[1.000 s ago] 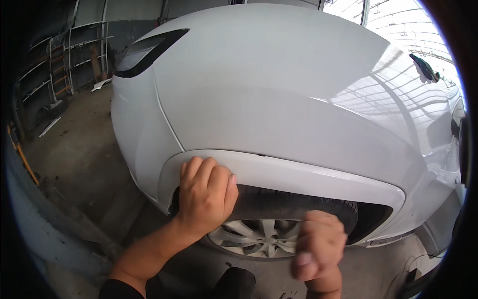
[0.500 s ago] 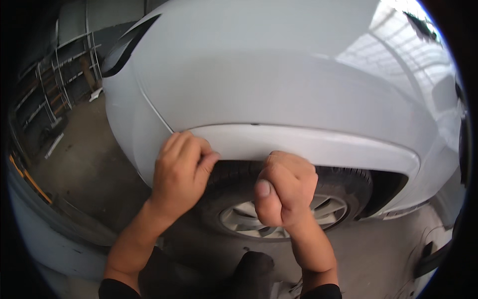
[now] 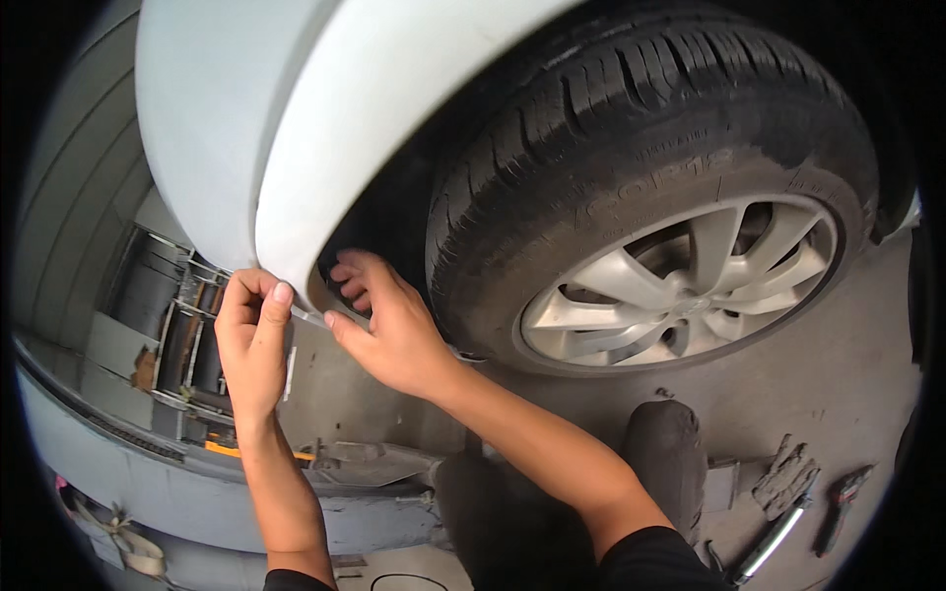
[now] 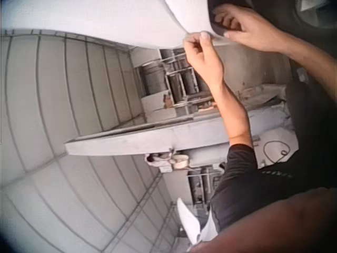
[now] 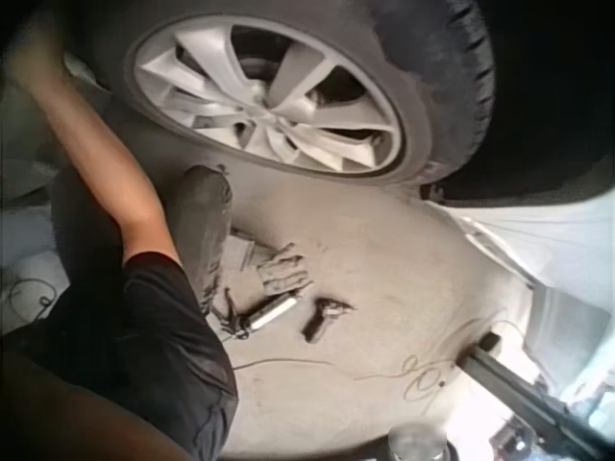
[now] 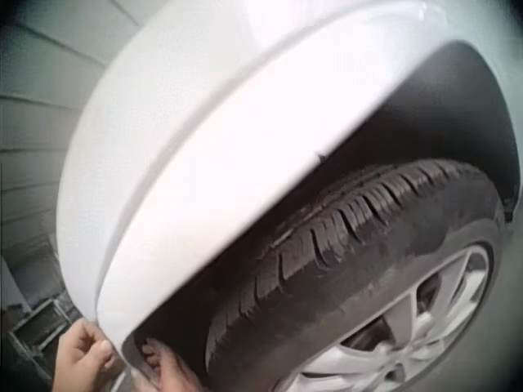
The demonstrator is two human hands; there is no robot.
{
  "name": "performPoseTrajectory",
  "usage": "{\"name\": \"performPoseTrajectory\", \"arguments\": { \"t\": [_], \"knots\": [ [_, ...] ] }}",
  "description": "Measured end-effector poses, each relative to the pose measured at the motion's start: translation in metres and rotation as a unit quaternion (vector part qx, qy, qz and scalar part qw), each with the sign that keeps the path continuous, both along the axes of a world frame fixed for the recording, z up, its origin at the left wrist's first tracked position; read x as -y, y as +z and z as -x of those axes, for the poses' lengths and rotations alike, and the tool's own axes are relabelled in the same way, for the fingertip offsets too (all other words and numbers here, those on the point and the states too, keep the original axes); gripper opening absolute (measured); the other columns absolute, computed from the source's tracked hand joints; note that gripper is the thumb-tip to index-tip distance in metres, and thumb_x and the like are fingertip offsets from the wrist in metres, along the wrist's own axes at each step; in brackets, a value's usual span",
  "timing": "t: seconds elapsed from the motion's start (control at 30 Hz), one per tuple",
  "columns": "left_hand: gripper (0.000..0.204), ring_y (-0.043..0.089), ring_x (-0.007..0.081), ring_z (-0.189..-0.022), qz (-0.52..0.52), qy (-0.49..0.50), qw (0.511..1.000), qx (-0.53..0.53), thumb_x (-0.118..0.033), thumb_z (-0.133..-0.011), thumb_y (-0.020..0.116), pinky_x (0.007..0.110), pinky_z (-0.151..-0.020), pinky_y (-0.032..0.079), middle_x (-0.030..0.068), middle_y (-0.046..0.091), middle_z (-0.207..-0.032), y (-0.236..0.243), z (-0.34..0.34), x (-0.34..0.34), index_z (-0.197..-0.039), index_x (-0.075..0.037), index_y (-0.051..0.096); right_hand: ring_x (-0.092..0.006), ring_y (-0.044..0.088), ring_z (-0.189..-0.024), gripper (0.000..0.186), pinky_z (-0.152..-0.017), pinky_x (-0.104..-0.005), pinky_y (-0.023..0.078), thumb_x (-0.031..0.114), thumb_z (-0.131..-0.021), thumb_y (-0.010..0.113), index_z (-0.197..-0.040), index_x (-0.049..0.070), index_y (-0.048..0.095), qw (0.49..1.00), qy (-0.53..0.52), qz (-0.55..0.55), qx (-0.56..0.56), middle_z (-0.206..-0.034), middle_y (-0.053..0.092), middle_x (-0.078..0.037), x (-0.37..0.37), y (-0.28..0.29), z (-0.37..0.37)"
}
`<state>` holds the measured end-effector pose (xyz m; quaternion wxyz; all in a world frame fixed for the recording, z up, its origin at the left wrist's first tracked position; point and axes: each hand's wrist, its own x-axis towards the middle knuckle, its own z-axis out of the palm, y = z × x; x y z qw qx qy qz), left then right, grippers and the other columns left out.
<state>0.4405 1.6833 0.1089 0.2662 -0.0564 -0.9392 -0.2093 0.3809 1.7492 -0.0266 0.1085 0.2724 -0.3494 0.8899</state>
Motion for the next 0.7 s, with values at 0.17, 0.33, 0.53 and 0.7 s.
{"name": "performPoseTrajectory", "arguments": {
  "t": [0.17,0.33,0.53,0.7],
  "knots": [
    [0.017,0.04,0.0041,-0.069,0.013,-0.002,1.0,0.017,-0.016,-0.093,0.059,0.019,-0.062,0.033,-0.0036,0.047,-0.076,0.004,0.0,-0.005,-0.086,-0.004,0.05,-0.0255,0.058,-0.102,0.048,-0.08,-0.033,0.049,0.004,-0.08,0.063,-0.124,0.0,0.046,0.999,-0.03,0.037,-0.012,-0.115,0.059,-0.015,0.011,-0.008,0.015],
    [0.017,0.038,0.0034,-0.068,0.022,0.001,1.0,0.021,-0.013,-0.089,0.064,0.018,-0.062,0.033,-0.0043,0.044,-0.076,0.002,-0.002,-0.004,-0.088,-0.005,0.048,-0.0324,0.058,-0.1,0.034,-0.083,-0.0383,0.048,0.005,-0.082,0.059,-0.116,-0.001,0.055,0.994,-0.078,-0.026,-0.073,-0.108,0.059,-0.017,0.019,-0.021,0.029],
    [0.032,0.039,0.0088,-0.063,0.206,0.091,0.971,-0.079,-0.008,-0.073,0.078,0.023,-0.059,0.038,-0.0011,0.043,-0.068,-0.012,0.001,-0.007,-0.084,-0.005,0.048,-0.0375,0.059,-0.091,0.026,-0.078,-0.0426,0.049,0.01,-0.082,0.063,-0.105,-0.001,0.058,0.992,-0.099,-0.06,-0.044,-0.101,0.058,-0.018,0.027,-0.007,0.037],
    [0.046,0.038,0.0166,-0.056,0.267,0.211,0.932,-0.123,-0.022,-0.066,0.085,0.03,-0.054,0.039,0.0034,0.043,-0.064,-0.025,-0.001,-0.003,-0.078,-0.004,0.044,-0.0377,0.059,-0.089,0.023,-0.075,-0.0432,0.048,0.013,-0.082,0.063,-0.1,-0.001,0.058,0.993,-0.073,-0.07,-0.062,-0.097,0.059,-0.019,0.033,-0.007,0.047]
  ]
}}
